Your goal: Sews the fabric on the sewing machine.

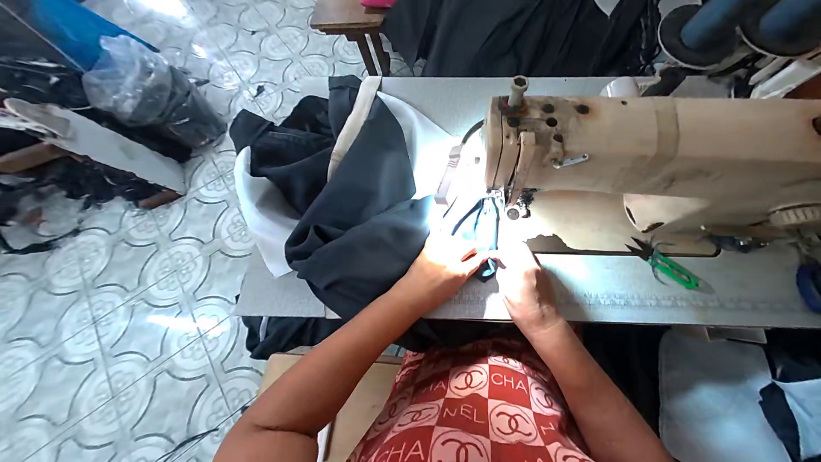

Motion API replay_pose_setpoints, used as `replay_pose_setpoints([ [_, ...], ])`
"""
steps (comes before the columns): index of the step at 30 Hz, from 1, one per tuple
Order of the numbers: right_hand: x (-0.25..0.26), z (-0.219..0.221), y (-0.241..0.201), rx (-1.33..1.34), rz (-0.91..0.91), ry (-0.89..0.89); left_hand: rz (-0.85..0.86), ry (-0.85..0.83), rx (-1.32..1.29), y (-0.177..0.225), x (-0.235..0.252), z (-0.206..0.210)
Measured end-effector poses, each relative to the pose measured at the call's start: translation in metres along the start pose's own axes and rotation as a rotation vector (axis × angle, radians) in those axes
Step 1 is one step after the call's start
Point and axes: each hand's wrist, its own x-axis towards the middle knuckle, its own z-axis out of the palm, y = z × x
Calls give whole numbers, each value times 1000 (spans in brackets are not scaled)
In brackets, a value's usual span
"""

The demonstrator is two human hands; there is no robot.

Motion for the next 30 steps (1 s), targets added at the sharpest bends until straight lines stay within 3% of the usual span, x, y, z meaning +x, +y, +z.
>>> replay_pose_setpoints([
  [13, -14, 10, 2, -204, -136, 85, 60, -40, -93, -15, 1, -5],
  [30, 26, 16, 14, -106, -134, 122, 41, 23, -14, -22, 33, 3],
])
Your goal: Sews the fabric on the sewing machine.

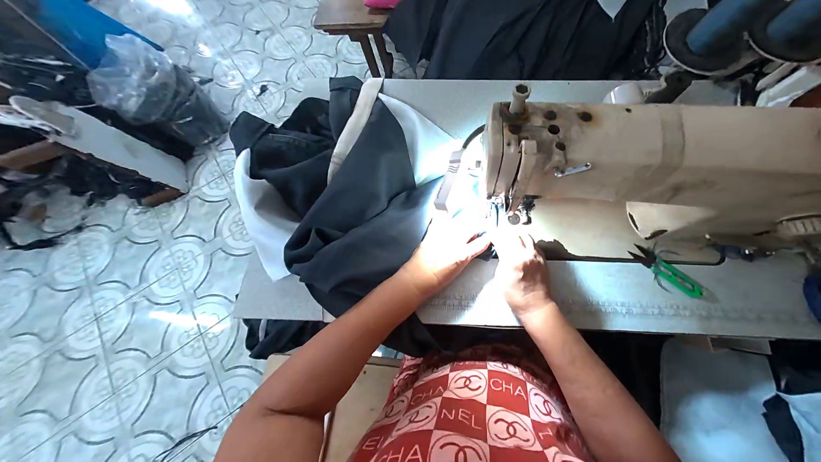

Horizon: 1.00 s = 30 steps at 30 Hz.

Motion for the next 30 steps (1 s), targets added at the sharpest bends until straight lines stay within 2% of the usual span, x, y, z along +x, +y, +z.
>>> replay_pose_setpoints([
  [6, 1, 0, 0, 10, 11, 6, -17, 1, -52, -2, -1, 2],
  [12, 20, 8, 9, -17, 74, -131, -87, 24, -93, -13, 10, 4],
  [18, 18, 19, 18, -9, 43, -56, -120, 14, -91, -16, 12, 8],
  [21, 12, 14, 19, 13, 104, -63, -154, 27, -102, -18, 12, 12],
  [23, 11, 5, 13, 39, 178, -56, -259, 46, -191, -18, 15, 11],
  [25, 9, 4, 7, 55, 179, -40, -394, 17, -348, -18, 19, 5],
  [30, 31, 13, -5, 32, 295, -187, -573, -13, -510, -15, 26, -4],
])
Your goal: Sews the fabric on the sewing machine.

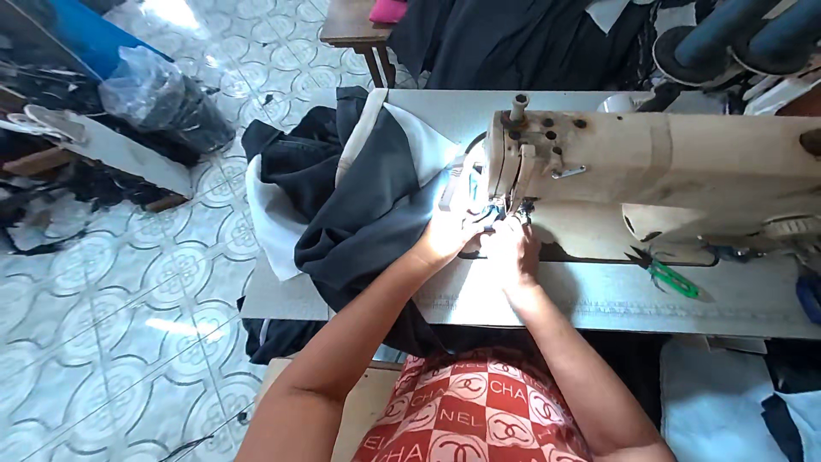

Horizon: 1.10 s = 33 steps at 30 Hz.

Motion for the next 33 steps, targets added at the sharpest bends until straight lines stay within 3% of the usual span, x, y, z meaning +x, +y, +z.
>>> replay_pose_setpoints([
  [4, 5, 2, 3, 131, 4, 36, -11, -65, 45, 2, -5, -11],
  [7, -18, -7, 4, 453, -27, 70, 213, -121, 212, -3, -15, -13],
  [10, -49, -20, 2, 899, 126, -36, 506, -23, 337, -5, -26, -17],
  [13, -60, -41, 6, 646, 210, -139, 618, -17, 379, -2, -34, -19],
  [16, -56, -42, 4, 262, 56, 30, 657, -11, 456, 2, -41, -14],
  [19, -44, -38, -4, 213, -29, 79, 628, 6, 537, 6, -46, -9],
  [23, -39, -29, -10, 177, -7, -61, 565, 33, 562, 4, -49, -7],
  [26, -39, -26, -8, 154, -16, -63, 567, 88, 548, 2, -50, -4],
  [33, -34, -39, -11, 138, 6, -115, 529, -16, 466, 1, -49, -5],
])
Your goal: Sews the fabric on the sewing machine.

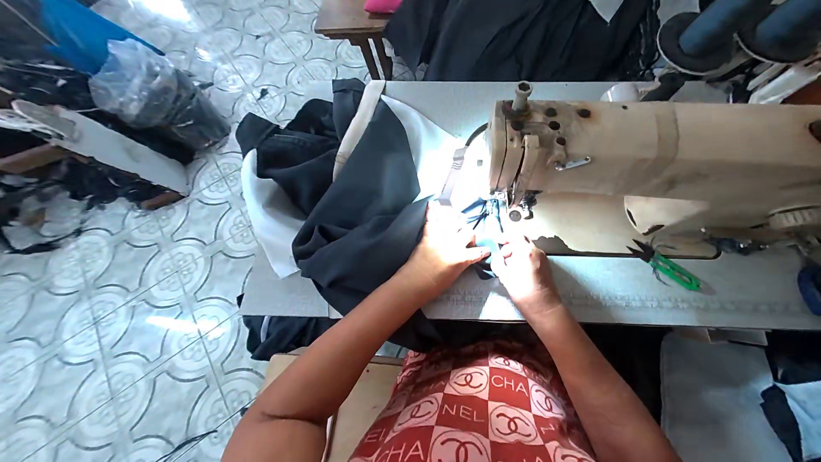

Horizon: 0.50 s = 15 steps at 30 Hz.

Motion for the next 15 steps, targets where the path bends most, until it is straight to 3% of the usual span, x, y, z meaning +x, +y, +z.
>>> replay_pose_setpoints([
  [15, -5, 7, -1, -172, -145, -6, -12, -61, 36, -13, 2, -4],
])
